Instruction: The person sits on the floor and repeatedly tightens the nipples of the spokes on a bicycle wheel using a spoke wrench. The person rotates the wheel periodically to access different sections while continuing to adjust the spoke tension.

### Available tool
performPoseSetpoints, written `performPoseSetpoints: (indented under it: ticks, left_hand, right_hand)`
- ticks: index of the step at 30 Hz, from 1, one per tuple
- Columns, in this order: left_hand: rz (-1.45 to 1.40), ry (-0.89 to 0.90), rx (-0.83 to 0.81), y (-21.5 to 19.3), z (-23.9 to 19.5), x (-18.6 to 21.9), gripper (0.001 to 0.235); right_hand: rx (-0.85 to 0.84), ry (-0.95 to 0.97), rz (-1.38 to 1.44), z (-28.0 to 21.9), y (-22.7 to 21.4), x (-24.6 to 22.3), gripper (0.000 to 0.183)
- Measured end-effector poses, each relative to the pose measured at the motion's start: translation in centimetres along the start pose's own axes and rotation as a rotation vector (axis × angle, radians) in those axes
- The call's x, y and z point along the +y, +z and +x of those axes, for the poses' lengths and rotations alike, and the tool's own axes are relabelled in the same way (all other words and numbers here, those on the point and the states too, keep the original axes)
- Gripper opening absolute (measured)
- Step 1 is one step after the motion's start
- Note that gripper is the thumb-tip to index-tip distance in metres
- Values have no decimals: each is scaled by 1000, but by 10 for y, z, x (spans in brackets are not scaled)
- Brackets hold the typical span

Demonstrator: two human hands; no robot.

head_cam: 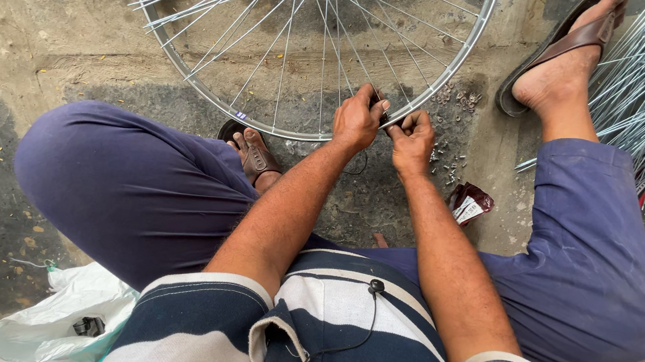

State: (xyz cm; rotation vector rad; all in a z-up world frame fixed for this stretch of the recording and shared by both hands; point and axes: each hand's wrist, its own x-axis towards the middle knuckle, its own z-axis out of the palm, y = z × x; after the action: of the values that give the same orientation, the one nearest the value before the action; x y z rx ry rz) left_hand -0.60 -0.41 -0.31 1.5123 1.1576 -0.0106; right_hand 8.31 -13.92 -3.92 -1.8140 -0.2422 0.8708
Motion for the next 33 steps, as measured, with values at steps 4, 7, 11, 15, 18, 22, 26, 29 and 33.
performPoseSetpoints:
  ticks: [4,7,11,15,18,22,26,29,33]
  left_hand:
    - [-2,15,8,-3,-2,2,26]
    - [13,8,12,-2,-1,3,25]
    - [-52,4,3,1,0,-2,22]
    - [-145,113,20,3,4,-9,27]
    - [-192,98,-33,7,4,-14,31]
    - [-14,81,24,12,3,-14,34]
    - [28,117,58,12,1,-11,36]
    - [-160,166,-35,11,1,-9,36]
    - [106,87,41,13,-1,-9,40]
  right_hand:
    - [67,-69,-103,1,2,12,33]
    - [124,-103,-74,2,0,19,33]
    - [140,-70,-11,0,1,16,32]
    - [40,351,251,-4,4,3,18]
    - [-78,519,226,-8,2,-4,26]
    - [-183,501,285,-7,0,-10,29]
    - [-139,467,285,-7,-1,-11,26]
    - [-100,447,300,-9,-1,-12,23]
    - [-102,371,235,-11,4,-9,16]
